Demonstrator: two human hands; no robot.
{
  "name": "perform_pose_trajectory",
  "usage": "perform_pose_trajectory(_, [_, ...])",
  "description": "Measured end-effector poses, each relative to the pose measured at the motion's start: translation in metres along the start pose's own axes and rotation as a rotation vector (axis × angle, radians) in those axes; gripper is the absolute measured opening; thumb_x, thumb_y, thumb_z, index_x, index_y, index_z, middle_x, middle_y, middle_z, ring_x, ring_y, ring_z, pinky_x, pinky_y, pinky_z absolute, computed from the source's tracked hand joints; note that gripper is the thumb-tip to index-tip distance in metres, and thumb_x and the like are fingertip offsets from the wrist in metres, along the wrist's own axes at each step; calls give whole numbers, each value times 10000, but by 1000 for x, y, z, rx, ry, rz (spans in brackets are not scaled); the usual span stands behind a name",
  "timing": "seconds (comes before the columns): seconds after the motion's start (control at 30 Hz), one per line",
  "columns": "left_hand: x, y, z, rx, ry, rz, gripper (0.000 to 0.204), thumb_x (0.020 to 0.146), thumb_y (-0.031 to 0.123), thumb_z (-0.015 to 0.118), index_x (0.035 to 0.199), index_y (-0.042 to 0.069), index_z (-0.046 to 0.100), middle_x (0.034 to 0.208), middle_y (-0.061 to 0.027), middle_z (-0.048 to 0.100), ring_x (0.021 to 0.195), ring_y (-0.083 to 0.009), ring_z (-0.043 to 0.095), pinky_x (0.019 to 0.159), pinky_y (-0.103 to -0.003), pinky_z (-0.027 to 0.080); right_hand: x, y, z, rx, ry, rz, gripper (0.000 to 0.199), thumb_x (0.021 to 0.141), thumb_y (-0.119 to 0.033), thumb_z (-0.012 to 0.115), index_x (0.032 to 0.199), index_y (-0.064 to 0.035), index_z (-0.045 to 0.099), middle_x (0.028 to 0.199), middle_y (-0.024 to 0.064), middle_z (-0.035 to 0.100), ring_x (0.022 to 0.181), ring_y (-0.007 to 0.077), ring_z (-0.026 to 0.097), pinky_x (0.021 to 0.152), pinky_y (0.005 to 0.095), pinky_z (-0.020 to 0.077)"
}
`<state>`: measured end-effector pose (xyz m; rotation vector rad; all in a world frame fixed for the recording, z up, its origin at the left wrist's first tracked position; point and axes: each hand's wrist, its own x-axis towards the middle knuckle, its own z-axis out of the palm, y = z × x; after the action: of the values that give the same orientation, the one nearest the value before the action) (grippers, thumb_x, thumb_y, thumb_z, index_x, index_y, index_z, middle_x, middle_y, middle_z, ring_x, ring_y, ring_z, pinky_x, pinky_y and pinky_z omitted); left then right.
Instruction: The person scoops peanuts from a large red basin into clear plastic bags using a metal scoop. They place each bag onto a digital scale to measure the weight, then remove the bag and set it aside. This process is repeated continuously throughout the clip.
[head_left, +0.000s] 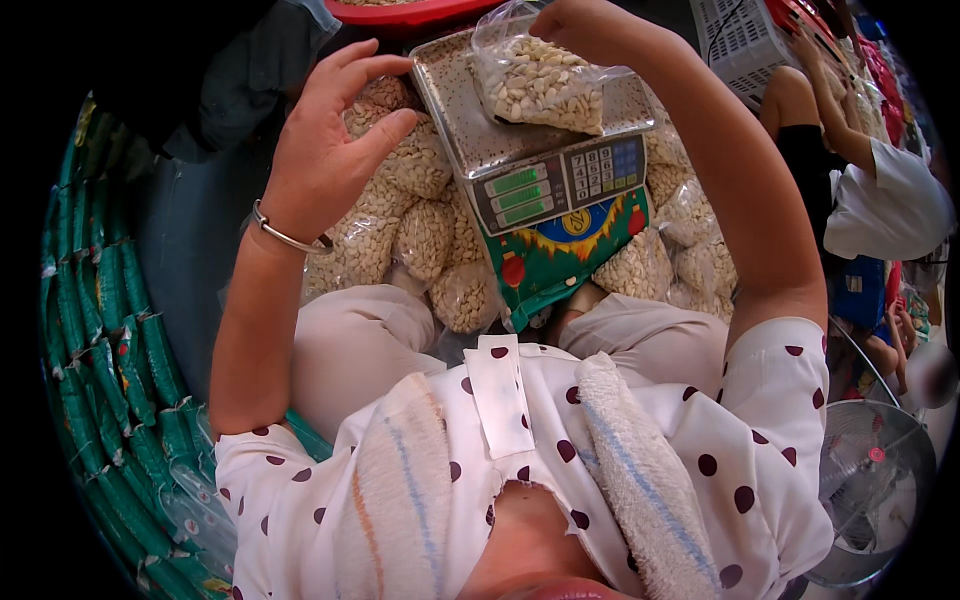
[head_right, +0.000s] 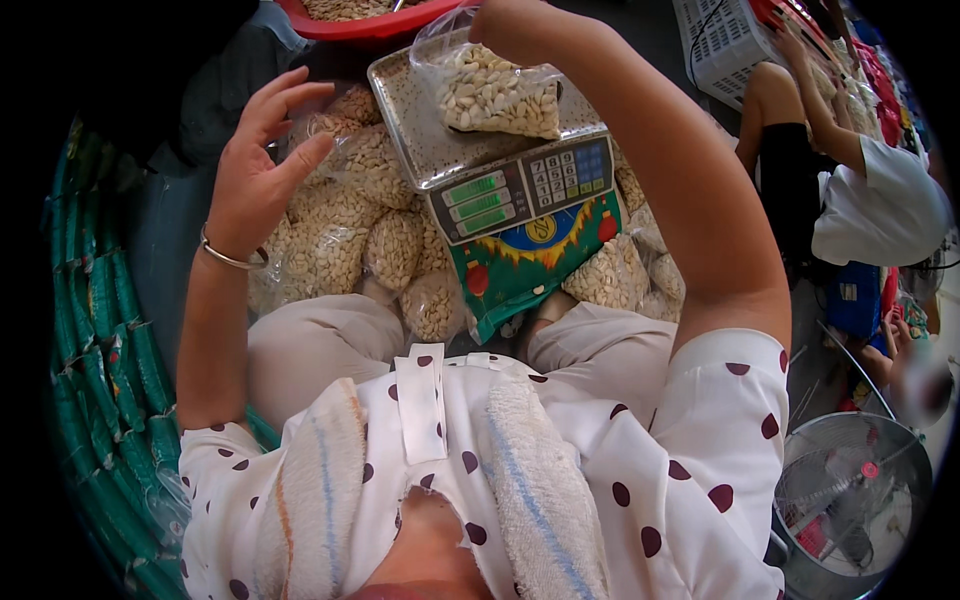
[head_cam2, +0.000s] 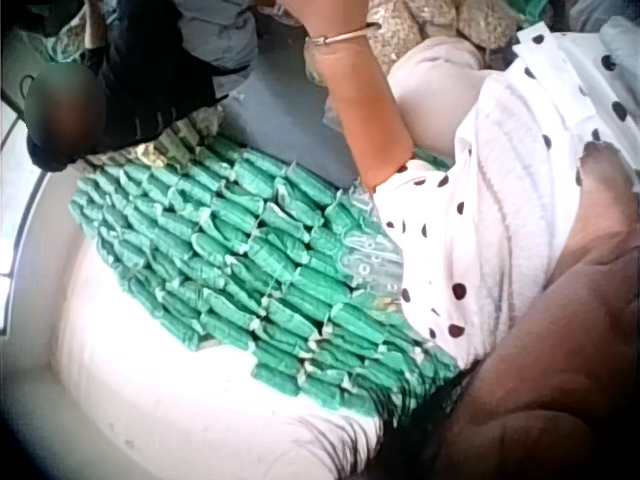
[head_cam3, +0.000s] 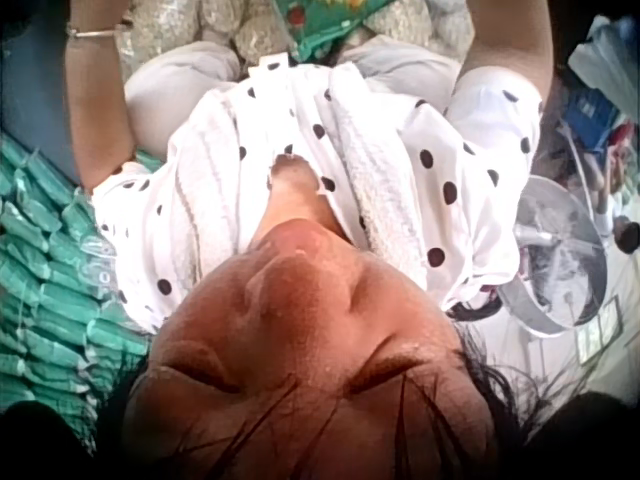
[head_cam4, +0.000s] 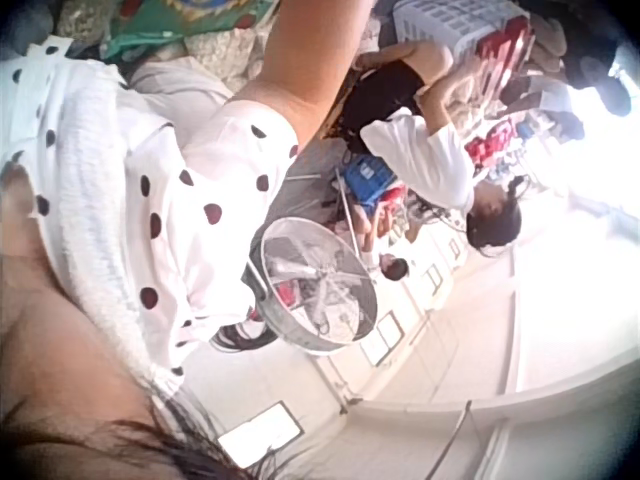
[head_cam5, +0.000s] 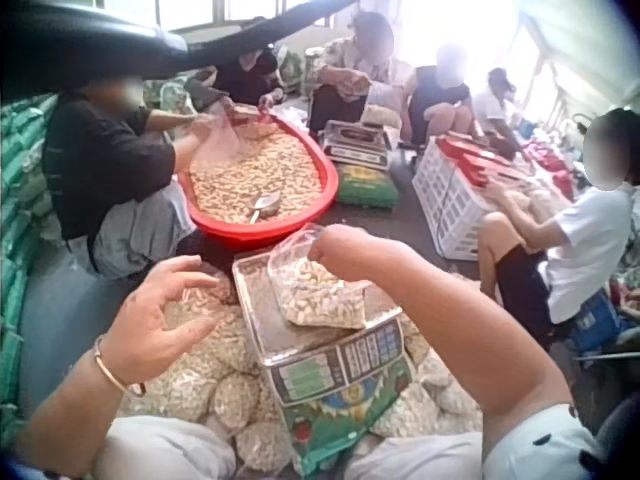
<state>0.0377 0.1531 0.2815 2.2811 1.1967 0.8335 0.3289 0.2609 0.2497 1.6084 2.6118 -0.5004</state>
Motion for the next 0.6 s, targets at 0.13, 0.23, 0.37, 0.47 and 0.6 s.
perform_pose_trajectory(0.13, [-21, -17, 13, -79, -74, -137, 375, 800, 207, 675, 1162, 132, 608, 1352, -88, 461, 1193, -231, 485, 966, -360, 389, 39, 14, 31, -152, -122, -4, 219, 763, -86, 596, 975, -46, 634, 940, 121, 637, 869, 271, 594, 756, 380, 480])
perform_pose_trajectory(0.23, [-27, -22, 12, 9, -137, -146, 396, 788, 192, 681, 1171, 127, 599, 1345, -97, 464, 1178, -240, 489, 954, -355, 395, 52, 8, 41, -228, -161, -29, 256, 748, -87, 634, 1002, -59, 620, 946, 104, 628, 863, 247, 588, 741, 372, 481])
perform_pose_trajectory(0.37, [-26, -26, 8, -8, -108, -141, 394, 787, 174, 679, 1169, 127, 599, 1343, -92, 465, 1175, -232, 490, 949, -343, 400, 57, 14, 51, -230, -215, 53, 417, 668, -144, 760, 1057, -30, 663, 992, 156, 665, 930, 294, 640, 788, 391, 516])
perform_pose_trajectory(0.47, [-28, -31, 7, 9, -120, -141, 385, 790, 160, 672, 1167, 123, 600, 1341, -91, 468, 1176, -227, 490, 950, -340, 400, 40, -10, 35, -292, -230, 172, 441, 682, -305, 794, 1011, -33, 682, 977, 150, 674, 948, 275, 641, 797, 388, 511])
perform_pose_trajectory(0.6, [-27, -27, 8, -16, -167, -147, 378, 798, 141, 661, 1168, 99, 593, 1332, -96, 478, 1183, -241, 490, 971, -339, 393, 36, 0, 62, -235, -147, 315, 632, 722, -487, 726, 1069, 27, 603, 1159, 183, 603, 1011, 305, 613, 867, 401, 487])
